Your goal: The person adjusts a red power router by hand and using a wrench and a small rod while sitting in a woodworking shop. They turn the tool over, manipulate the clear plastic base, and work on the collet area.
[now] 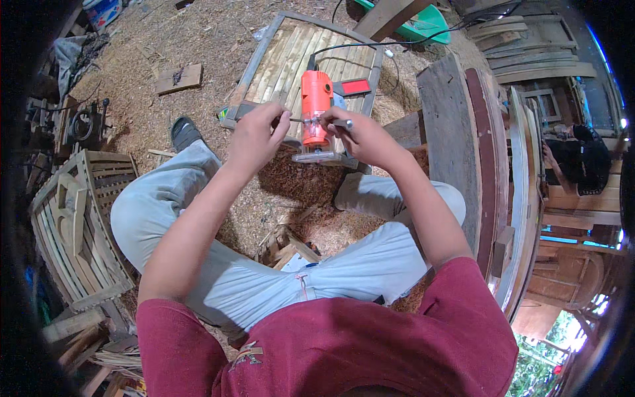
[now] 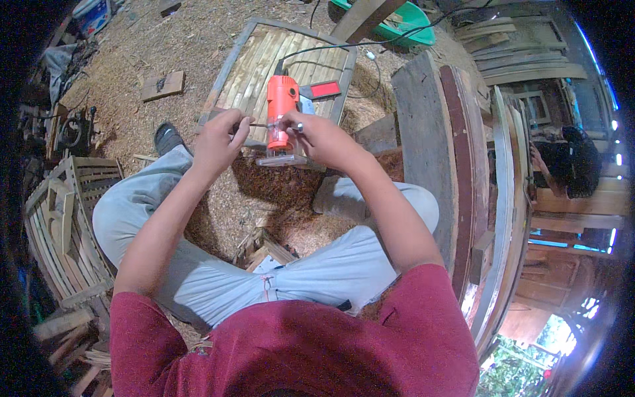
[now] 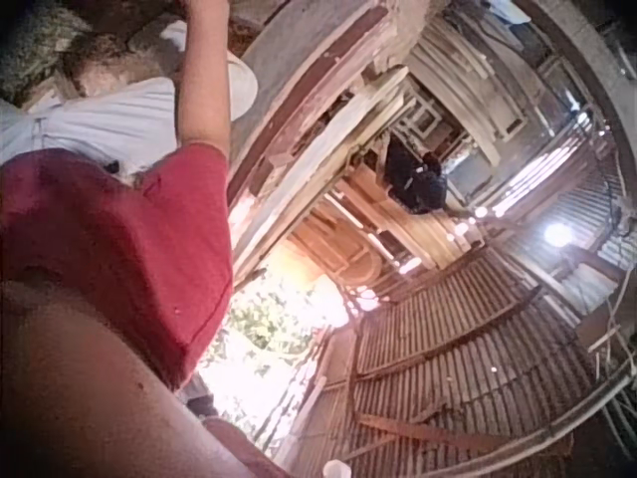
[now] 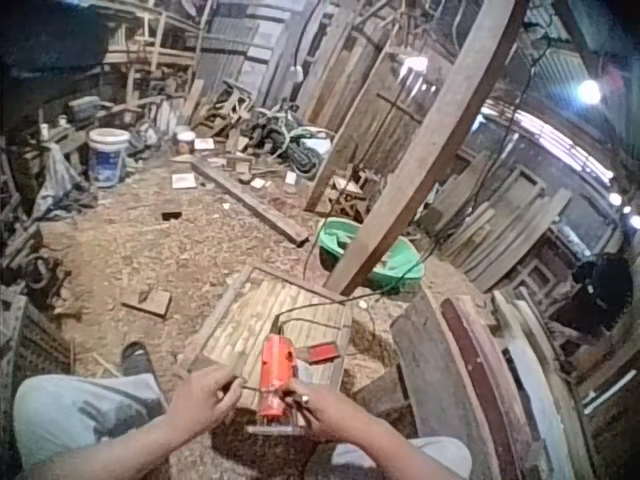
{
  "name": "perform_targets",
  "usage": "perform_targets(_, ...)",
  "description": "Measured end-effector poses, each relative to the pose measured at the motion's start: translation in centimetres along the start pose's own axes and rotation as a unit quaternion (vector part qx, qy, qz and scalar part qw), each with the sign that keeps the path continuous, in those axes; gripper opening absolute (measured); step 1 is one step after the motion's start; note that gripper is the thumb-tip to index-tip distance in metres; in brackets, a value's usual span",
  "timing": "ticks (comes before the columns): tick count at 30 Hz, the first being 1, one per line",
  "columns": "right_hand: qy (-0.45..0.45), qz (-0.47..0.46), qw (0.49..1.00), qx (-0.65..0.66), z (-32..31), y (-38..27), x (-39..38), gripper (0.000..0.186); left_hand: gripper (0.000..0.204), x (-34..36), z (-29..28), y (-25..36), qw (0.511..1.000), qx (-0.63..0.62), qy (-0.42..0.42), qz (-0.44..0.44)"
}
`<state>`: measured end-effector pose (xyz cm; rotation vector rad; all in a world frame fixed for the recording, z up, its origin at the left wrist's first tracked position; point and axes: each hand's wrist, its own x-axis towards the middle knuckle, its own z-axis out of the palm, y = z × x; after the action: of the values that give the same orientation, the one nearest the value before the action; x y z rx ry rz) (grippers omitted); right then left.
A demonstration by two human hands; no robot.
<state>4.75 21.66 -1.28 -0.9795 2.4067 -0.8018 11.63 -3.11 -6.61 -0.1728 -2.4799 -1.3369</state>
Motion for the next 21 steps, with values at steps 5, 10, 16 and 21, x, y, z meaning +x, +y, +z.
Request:
perform_targets(5, 0.040, -0.107, 0.993, -0.037, 1.7, -0.3, 0.5, 0.035, 0.023, -1.3, 2.7, -2.0, 0.972, -0.077, -0.029, -0.222)
perform_targets(10, 0.047, -0.035, 0.998, -0.030, 2.0, 0.2, 0.3, 0.017, 0.023, -1.0, 3.5, -3.7, 0.934, -0.235, -0.001, -0.271)
perform_targets(16, 0.083, 0.008, 0.996, -0.040, 1.8, -1.0, 0.2, 0.020, 0.025, -0.2, 2.8, -4.6, 0.940, -0.189, 0.024, -0.283)
perform_targets(21, 0.112, 0.049, 0.992, -0.019, 3.4, 1.2, 0.2, 0.023, 0.029, 0.6, 1.8, -4.0, 0.966, -0.006, -0.068, -0.248)
